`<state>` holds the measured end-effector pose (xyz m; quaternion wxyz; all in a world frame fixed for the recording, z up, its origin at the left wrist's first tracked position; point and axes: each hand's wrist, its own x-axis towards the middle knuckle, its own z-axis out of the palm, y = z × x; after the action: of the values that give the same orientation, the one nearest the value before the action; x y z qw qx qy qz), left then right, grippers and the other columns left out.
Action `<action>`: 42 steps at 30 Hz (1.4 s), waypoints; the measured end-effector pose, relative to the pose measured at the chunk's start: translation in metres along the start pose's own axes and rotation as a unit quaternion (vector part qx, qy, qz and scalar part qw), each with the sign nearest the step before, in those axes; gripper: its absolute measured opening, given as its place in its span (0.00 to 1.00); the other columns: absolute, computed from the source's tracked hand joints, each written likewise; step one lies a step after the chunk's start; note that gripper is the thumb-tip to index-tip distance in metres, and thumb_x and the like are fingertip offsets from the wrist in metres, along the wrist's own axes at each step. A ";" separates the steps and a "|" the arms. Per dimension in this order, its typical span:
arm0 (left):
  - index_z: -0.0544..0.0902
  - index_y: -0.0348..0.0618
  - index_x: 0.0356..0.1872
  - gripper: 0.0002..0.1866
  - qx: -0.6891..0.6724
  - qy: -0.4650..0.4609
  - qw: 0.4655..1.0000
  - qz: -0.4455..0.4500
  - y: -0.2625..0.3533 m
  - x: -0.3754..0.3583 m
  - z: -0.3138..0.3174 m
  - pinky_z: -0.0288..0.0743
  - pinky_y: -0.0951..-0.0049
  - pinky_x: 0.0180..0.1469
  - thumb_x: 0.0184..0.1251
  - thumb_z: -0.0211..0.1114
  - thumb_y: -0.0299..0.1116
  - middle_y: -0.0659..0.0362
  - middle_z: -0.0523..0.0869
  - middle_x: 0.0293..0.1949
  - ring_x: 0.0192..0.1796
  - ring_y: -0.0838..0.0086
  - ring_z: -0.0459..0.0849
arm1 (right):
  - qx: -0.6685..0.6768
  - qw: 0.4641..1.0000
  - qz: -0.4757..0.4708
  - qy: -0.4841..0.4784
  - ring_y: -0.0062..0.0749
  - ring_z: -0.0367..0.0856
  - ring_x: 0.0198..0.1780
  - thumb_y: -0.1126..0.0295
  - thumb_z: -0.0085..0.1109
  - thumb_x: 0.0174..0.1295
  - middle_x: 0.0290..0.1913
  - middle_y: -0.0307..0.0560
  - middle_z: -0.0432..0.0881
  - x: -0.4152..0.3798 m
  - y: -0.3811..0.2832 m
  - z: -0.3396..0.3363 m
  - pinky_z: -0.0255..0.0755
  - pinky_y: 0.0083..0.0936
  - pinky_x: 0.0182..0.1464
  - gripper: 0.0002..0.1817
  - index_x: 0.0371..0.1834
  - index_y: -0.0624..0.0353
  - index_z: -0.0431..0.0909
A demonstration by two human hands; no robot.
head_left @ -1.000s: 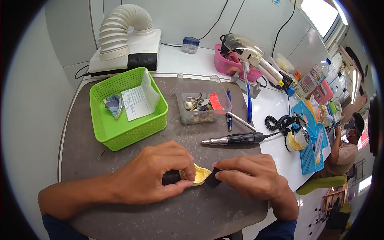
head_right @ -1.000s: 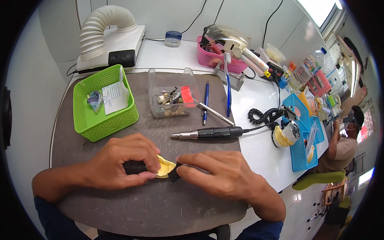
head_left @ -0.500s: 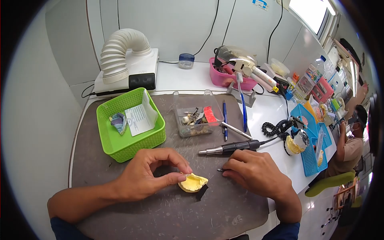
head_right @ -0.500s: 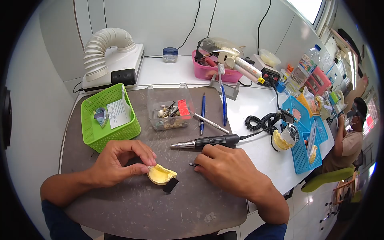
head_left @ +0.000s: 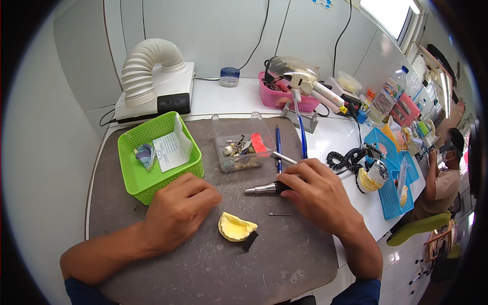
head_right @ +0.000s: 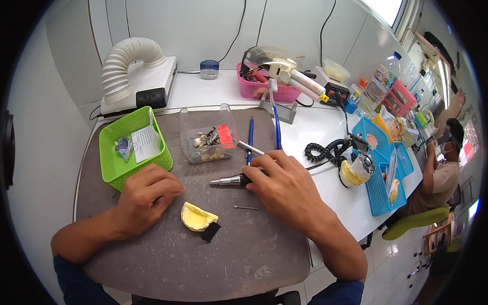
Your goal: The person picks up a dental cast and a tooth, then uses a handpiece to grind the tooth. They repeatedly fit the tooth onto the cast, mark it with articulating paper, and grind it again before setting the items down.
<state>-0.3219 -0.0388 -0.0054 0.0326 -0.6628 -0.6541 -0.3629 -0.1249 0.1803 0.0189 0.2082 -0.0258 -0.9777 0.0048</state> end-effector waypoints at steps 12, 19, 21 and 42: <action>0.88 0.39 0.42 0.09 0.054 0.009 0.998 0.040 0.041 0.029 0.005 0.81 0.65 0.42 0.59 0.73 0.21 0.54 0.87 0.40 0.41 0.61 0.87 | 0.117 0.984 0.029 0.131 0.47 0.82 0.43 0.68 0.58 0.73 0.44 0.53 0.78 -0.002 0.007 -0.010 0.74 0.37 0.45 0.13 0.54 0.63 0.75; 0.84 0.40 0.36 0.04 0.104 -0.139 0.983 0.063 0.065 0.062 0.048 0.80 0.55 0.46 0.63 0.69 0.28 0.53 0.85 0.37 0.45 0.54 0.85 | 0.281 0.922 0.104 0.245 0.25 0.78 0.31 0.61 0.46 0.82 0.35 0.47 0.76 -0.025 0.001 -0.040 0.74 0.27 0.35 0.18 0.62 0.64 0.71; 0.84 0.41 0.36 0.04 0.128 -0.180 0.974 0.045 0.065 0.067 0.059 0.79 0.54 0.48 0.63 0.70 0.29 0.53 0.85 0.38 0.46 0.53 0.85 | 0.412 0.867 0.190 0.205 0.21 0.78 0.30 0.62 0.49 0.81 0.38 0.44 0.77 -0.039 -0.008 -0.042 0.74 0.22 0.35 0.18 0.62 0.65 0.70; 0.87 0.34 0.42 0.04 -0.267 -0.067 0.948 -0.160 0.075 0.094 0.002 0.85 0.77 0.51 0.71 0.67 0.22 0.59 0.88 0.40 0.43 0.79 0.88 | 0.263 0.926 0.186 0.196 0.34 0.86 0.40 0.72 0.72 0.61 0.42 0.50 0.85 -0.080 -0.039 -0.017 0.78 0.26 0.43 0.25 0.63 0.57 0.83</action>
<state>-0.2657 0.0307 0.0751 -0.2477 -0.5572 -0.6314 -0.4791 -0.0471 0.1367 0.0024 0.3908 -0.1522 -0.8585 0.2952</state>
